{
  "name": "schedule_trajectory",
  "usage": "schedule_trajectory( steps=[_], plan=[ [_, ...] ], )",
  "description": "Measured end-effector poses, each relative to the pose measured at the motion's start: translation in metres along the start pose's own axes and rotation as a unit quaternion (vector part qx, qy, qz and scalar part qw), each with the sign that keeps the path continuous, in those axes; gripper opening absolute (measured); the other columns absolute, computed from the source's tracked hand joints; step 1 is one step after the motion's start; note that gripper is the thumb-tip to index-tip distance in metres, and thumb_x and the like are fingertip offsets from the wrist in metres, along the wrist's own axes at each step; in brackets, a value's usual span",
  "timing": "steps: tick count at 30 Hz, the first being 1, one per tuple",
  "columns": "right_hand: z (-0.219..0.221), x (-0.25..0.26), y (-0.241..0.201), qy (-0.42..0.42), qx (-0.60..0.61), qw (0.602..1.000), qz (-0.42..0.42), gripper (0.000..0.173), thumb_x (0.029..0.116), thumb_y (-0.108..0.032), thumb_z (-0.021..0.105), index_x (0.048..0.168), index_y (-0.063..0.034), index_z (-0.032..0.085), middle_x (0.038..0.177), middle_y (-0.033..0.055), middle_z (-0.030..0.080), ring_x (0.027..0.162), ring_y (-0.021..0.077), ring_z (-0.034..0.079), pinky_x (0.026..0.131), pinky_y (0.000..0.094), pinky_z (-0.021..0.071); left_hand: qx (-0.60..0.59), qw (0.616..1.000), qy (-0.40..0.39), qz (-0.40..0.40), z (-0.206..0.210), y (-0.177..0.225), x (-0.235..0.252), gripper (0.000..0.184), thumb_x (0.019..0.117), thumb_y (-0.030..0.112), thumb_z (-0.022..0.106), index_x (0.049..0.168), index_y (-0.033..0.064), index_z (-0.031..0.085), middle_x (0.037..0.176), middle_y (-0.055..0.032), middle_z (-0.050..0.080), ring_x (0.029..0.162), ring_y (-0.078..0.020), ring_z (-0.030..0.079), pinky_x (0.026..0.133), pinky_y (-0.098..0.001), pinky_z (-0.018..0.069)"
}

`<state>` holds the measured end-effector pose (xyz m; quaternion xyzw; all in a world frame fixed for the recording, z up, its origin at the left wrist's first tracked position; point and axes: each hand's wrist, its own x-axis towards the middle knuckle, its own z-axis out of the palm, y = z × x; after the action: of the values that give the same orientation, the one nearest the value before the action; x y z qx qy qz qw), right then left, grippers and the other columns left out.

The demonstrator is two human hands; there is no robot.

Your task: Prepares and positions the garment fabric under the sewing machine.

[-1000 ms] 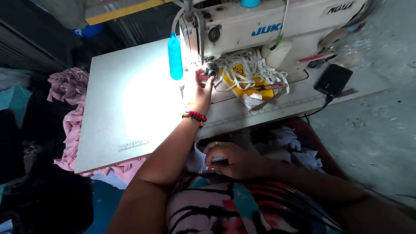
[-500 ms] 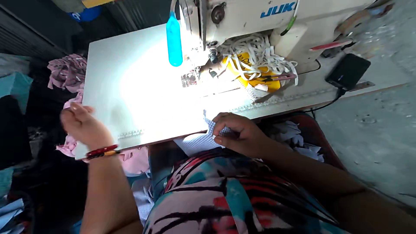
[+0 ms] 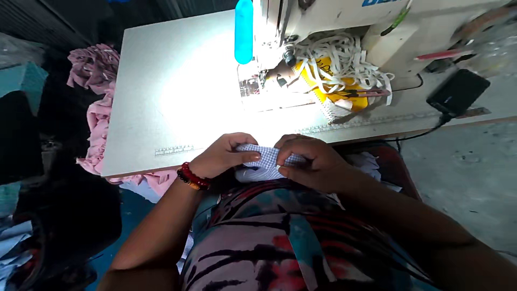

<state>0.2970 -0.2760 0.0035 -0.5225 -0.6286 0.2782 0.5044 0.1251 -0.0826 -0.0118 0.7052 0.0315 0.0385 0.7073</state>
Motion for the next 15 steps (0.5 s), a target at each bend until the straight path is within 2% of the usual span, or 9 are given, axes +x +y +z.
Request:
schedule_trajectory(
  steps=[2, 3, 4, 7, 10, 12, 13, 14, 15],
  plan=[
    [-0.007, -0.007, 0.004, 0.016, -0.026, 0.999, 0.021, 0.007, 0.0888, -0.014, 0.067, 0.087, -0.0071, 0.068, 0.101, -0.0001, 0.067, 0.101, 0.0022, 0.062, 0.086, 0.0161, 0.0537, 0.002, 0.999, 0.046, -0.005, -0.003, 0.001, -0.003, 0.005, 0.092, 0.009, 0.069, 0.096, 0.0126, 0.069, 0.086, 0.0077, 0.068, 0.078, 0.0006, 0.065, 0.07, -0.0168, 0.0553],
    [-0.011, -0.009, 0.006, 0.022, -0.039, 0.999, 0.029, 0.008, 0.089, -0.015, 0.067, 0.087, -0.0077, 0.068, 0.101, -0.0003, 0.067, 0.102, 0.0022, 0.062, 0.086, 0.0162, 0.0536, -0.013, 0.997, 0.078, -0.011, -0.001, 0.002, -0.007, 0.009, 0.0918, 0.007, 0.068, 0.098, 0.0131, 0.069, 0.084, 0.0061, 0.07, 0.074, -0.0003, 0.066, 0.066, -0.0168, 0.056],
    [-0.014, -0.011, 0.007, 0.027, -0.051, 0.998, 0.038, 0.009, 0.0894, -0.016, 0.067, 0.088, -0.0079, 0.069, 0.102, -0.0002, 0.067, 0.103, 0.0024, 0.062, 0.087, 0.0166, 0.0534, -0.03, 0.993, 0.112, -0.014, 0.004, 0.003, -0.012, 0.009, 0.0915, 0.008, 0.068, 0.098, 0.0144, 0.068, 0.08, 0.0044, 0.07, 0.067, -0.0007, 0.065, 0.059, -0.0157, 0.0539],
    [-0.017, -0.013, 0.013, 0.038, -0.07, 0.995, 0.059, 0.009, 0.0906, -0.017, 0.065, 0.089, -0.0092, 0.068, 0.103, -0.0011, 0.066, 0.103, 0.0023, 0.062, 0.087, 0.0169, 0.0531, -0.087, 0.982, 0.164, -0.018, 0.014, 0.006, -0.016, 0.002, 0.0985, 0.021, 0.066, 0.1, 0.0213, 0.067, 0.079, 0.0059, 0.068, 0.063, -0.0005, 0.063, 0.056, -0.0164, 0.0535],
    [-0.016, -0.011, 0.022, 0.05, -0.09, 0.993, 0.057, 0.01, 0.0938, -0.018, 0.064, 0.093, -0.0094, 0.069, 0.11, 0.0013, 0.064, 0.107, 0.0049, 0.06, 0.09, 0.0192, 0.0522, -0.047, 0.978, 0.205, 0.0, 0.021, 0.011, -0.015, 0.011, 0.1051, 0.02, 0.058, 0.103, 0.0172, 0.068, 0.081, 0.004, 0.068, 0.066, -0.0023, 0.065, 0.057, -0.0194, 0.0561],
    [-0.012, -0.007, 0.022, 0.074, -0.102, 0.991, 0.036, 0.013, 0.0961, -0.02, 0.065, 0.094, -0.0081, 0.07, 0.126, 0.0067, 0.058, 0.12, 0.0099, 0.056, 0.098, 0.0233, 0.0511, 0.026, 0.97, 0.24, 0.009, 0.028, 0.014, -0.014, 0.012, 0.1054, 0.017, 0.057, 0.101, 0.0142, 0.068, 0.078, 0.0041, 0.066, 0.061, -0.0014, 0.061, 0.054, -0.0172, 0.0524],
    [-0.01, -0.004, 0.018, 0.089, -0.103, 0.99, 0.02, 0.014, 0.0974, -0.02, 0.064, 0.095, -0.0079, 0.07, 0.13, 0.0075, 0.057, 0.125, 0.0107, 0.054, 0.1, 0.0232, 0.0515, 0.059, 0.966, 0.252, 0.011, 0.031, 0.016, -0.014, 0.011, 0.1048, 0.015, 0.058, 0.101, 0.0127, 0.068, 0.077, 0.0046, 0.066, 0.06, -0.0006, 0.06, 0.053, -0.0158, 0.0511],
    [-0.007, 0.0, 0.012, 0.1, -0.104, 0.99, 0.002, 0.015, 0.0998, -0.022, 0.063, 0.096, -0.0086, 0.07, 0.128, 0.0061, 0.056, 0.125, 0.0093, 0.054, 0.1, 0.0214, 0.0519, 0.078, 0.963, 0.257, 0.015, 0.035, 0.018, -0.013, 0.011, 0.1038, 0.013, 0.059, 0.1, 0.0111, 0.069, 0.076, 0.005, 0.066, 0.06, 0.0002, 0.06, 0.053, -0.0149, 0.0507],
    [-0.003, 0.004, 0.005, 0.107, -0.107, 0.988, -0.016, 0.017, 0.1019, -0.022, 0.061, 0.097, -0.0082, 0.07, 0.121, 0.0043, 0.058, 0.119, 0.0076, 0.055, 0.098, 0.0205, 0.051, 0.086, 0.963, 0.255, 0.022, 0.038, 0.018, -0.013, 0.01, 0.1031, 0.011, 0.06, 0.1, 0.0096, 0.069, 0.077, 0.0055, 0.067, 0.061, 0.001, 0.06, 0.055, -0.0143, 0.0509]
  ],
)
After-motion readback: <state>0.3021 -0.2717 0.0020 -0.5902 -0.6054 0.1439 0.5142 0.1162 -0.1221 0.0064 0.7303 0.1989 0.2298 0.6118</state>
